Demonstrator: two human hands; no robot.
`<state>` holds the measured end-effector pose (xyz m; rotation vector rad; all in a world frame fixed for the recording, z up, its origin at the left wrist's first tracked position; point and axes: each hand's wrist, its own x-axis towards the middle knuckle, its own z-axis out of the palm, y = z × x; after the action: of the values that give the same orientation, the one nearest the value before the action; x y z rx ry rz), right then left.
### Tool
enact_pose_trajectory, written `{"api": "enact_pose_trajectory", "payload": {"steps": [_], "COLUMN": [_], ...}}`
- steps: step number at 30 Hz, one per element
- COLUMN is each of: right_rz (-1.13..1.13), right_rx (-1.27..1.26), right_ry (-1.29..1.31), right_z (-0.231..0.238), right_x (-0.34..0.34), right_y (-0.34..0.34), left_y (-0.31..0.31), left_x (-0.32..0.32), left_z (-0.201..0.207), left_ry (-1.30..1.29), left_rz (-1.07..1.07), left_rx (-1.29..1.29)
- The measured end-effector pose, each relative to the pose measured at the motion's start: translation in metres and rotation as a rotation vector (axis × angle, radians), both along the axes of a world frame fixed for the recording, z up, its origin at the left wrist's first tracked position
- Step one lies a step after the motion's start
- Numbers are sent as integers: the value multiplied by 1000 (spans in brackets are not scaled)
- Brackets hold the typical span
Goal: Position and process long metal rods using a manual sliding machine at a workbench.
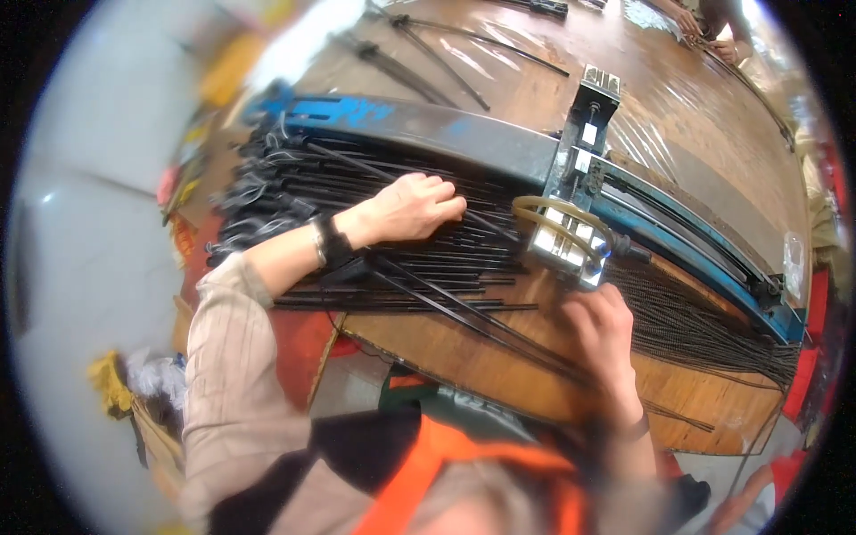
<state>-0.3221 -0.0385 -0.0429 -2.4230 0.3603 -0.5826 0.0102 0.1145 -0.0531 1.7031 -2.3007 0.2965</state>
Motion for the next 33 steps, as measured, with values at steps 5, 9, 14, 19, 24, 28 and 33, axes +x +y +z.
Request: {"api": "enact_pose_trajectory", "payload": {"steps": [5, 9, 14, 19, 24, 28, 33], "right_rz": [-229, -266, -180, 34, 94, -128, -683], "right_rx": [199, 214, 3, -295, -525, -443, -315], "right_ry": [55, -93, -193, -250, -235, -316, -351], "right_z": [-12, -32, -18, -9, 7, 1, -32], "right_x": [-7, -13, -25, -47, -47, -69, -149], "right_y": [5, 6, 14, 6, -8, -42, -114], "left_y": [-8, 0, 11, -5, -31, -57, -111], "left_x": [-67, -88, -107, -122, -145, -163, -176], "left_z": [28, 33, 45, 75, 110, 132, 174], "left_ry": [26, 125, 102, 103, 148, 0, -44], "left_rz": [-47, 24, 25, -19, 2, -131, -42], "left_rx": [7, 51, 124, 399, 648, 295, 54]}}
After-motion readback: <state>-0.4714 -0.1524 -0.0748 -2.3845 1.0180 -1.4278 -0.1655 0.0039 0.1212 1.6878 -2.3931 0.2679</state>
